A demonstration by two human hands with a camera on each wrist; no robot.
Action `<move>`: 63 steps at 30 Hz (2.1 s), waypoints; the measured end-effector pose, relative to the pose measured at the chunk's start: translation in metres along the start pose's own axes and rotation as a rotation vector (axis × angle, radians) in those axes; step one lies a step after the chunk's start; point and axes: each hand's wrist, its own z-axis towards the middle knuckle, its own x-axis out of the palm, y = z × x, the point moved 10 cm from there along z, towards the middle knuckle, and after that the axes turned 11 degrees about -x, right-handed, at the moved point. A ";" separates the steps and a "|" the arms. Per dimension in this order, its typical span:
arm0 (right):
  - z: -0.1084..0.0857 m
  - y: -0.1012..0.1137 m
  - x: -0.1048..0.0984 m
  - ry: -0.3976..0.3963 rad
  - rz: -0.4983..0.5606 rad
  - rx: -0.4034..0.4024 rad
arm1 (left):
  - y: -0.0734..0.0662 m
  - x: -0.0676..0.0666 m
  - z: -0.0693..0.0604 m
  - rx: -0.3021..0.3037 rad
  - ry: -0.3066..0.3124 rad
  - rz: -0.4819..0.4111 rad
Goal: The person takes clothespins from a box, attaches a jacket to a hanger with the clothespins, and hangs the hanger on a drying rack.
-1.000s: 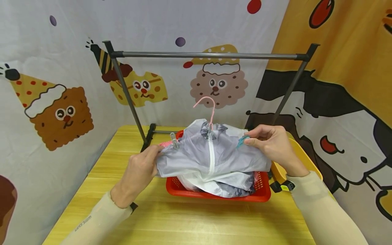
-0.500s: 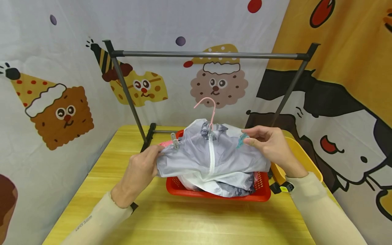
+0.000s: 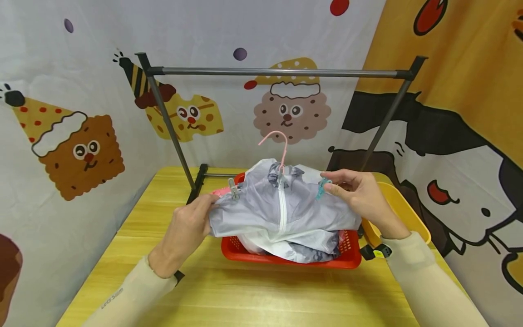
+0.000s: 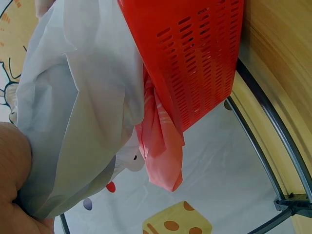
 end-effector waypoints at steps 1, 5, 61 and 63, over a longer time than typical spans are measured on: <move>0.000 0.000 0.000 0.000 -0.001 -0.002 | 0.000 0.000 0.000 -0.001 0.003 0.001; -0.001 0.000 0.000 0.000 0.000 -0.015 | 0.000 0.000 0.000 0.001 0.001 0.004; -0.048 -0.030 0.014 0.153 0.026 0.080 | 0.007 0.003 0.006 -0.055 0.057 -0.019; -0.049 -0.030 0.014 0.143 0.036 0.073 | 0.008 0.004 0.006 -0.062 0.063 -0.021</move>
